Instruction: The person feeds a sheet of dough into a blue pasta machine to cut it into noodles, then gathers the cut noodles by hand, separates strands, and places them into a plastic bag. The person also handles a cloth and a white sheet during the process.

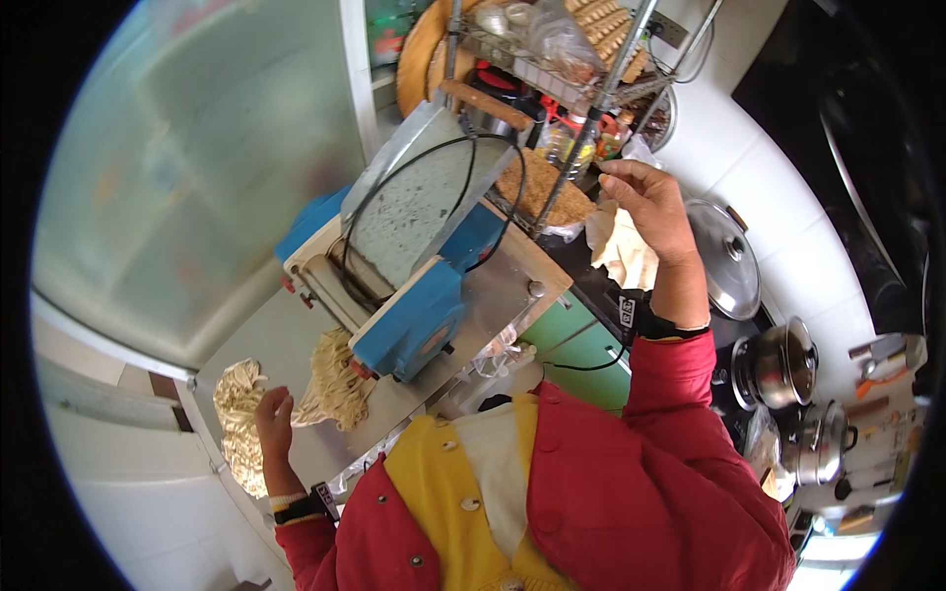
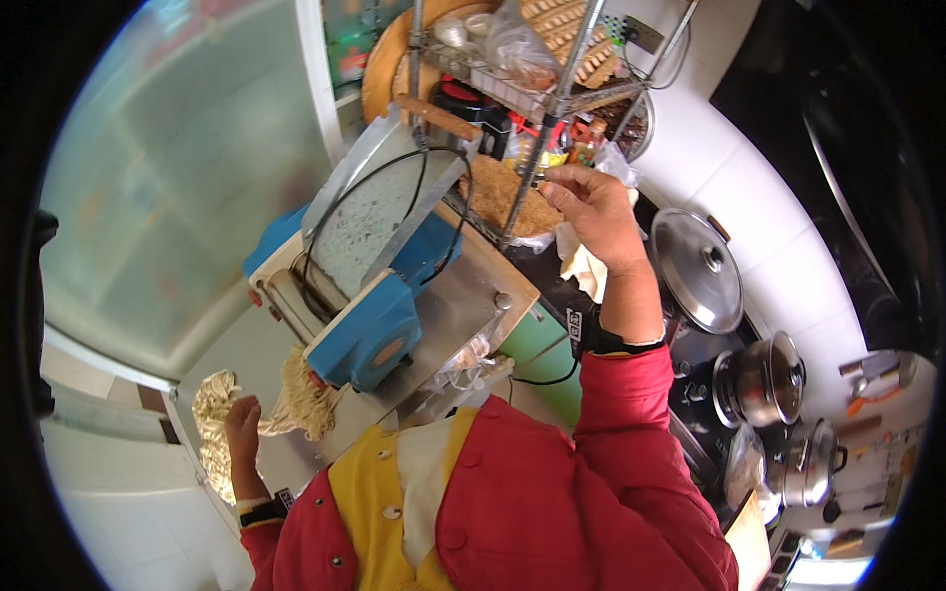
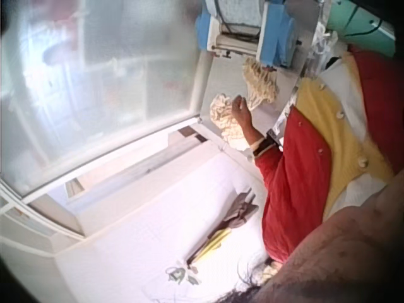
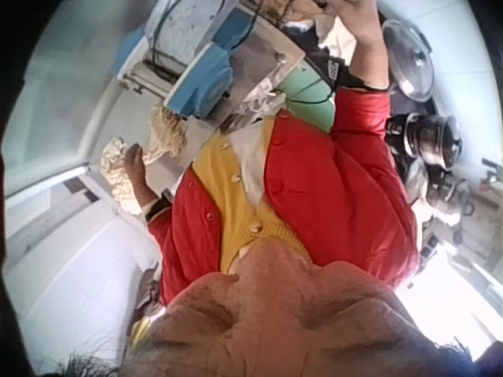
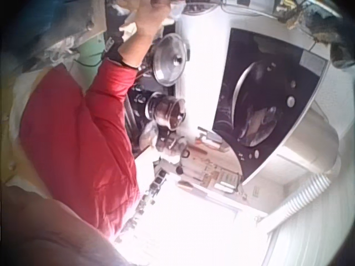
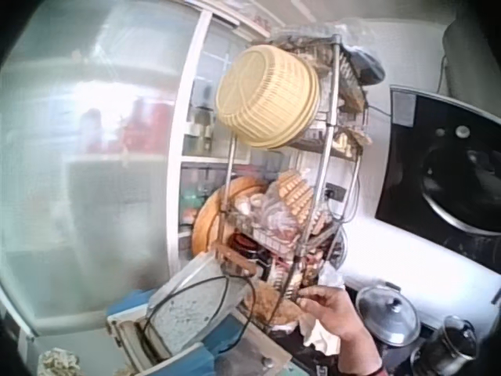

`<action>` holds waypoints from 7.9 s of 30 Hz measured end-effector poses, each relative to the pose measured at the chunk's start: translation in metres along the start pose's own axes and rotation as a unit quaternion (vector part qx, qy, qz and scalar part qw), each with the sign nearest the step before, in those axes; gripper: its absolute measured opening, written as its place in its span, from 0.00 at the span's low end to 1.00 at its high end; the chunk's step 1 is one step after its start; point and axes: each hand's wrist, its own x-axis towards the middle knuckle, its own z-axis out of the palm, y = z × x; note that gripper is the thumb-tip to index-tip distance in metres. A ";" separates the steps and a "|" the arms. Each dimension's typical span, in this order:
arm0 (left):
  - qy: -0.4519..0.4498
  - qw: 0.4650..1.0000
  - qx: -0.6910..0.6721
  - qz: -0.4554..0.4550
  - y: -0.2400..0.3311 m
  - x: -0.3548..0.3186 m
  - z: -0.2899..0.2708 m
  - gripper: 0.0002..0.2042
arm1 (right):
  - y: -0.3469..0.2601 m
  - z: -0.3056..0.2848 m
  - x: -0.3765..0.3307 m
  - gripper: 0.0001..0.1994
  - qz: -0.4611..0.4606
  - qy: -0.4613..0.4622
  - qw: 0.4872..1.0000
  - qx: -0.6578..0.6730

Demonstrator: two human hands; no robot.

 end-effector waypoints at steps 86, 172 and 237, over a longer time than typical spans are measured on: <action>-0.333 0.805 -0.464 0.158 0.325 0.031 0.122 0.39 | -0.072 0.098 -0.018 0.33 0.204 -0.284 0.831 0.434; -0.276 0.918 -0.054 0.279 0.335 0.029 0.044 0.10 | -0.116 -0.022 -0.023 0.08 -0.380 0.060 0.894 -0.230; -0.290 0.847 0.256 0.364 0.241 0.123 0.117 0.29 | 0.028 -0.061 0.009 0.14 0.135 0.243 0.936 0.218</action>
